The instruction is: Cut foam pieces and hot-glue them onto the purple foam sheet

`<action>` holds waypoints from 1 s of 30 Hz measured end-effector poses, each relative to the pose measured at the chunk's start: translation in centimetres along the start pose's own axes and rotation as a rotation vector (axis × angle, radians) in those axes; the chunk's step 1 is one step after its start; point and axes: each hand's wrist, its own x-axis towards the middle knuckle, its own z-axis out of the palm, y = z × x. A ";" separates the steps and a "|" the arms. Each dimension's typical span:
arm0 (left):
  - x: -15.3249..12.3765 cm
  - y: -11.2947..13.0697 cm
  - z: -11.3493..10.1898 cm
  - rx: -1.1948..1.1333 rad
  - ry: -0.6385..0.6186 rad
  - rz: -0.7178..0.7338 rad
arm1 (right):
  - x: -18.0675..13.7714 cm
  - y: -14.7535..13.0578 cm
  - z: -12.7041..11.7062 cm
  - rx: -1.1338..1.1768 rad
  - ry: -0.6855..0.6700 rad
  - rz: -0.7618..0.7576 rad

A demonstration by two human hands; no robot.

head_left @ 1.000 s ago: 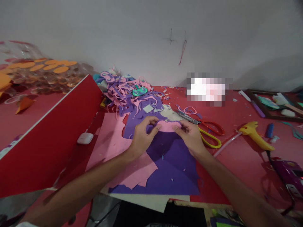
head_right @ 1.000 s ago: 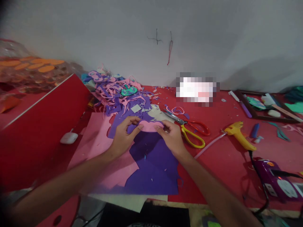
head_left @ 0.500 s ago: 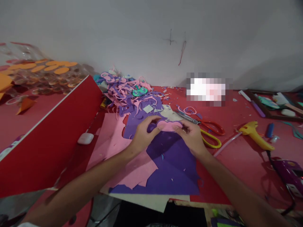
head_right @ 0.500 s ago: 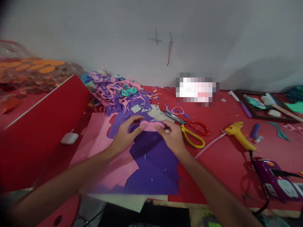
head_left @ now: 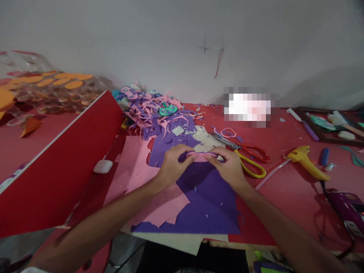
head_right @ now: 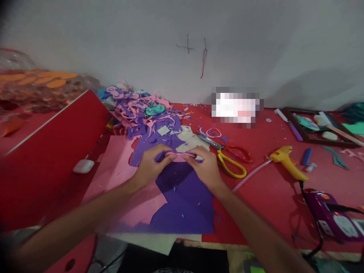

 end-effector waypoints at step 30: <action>2.2 -3.9 -3.0 0.631 0.016 0.034 | -0.2 0.8 -0.4 -0.129 0.038 -0.048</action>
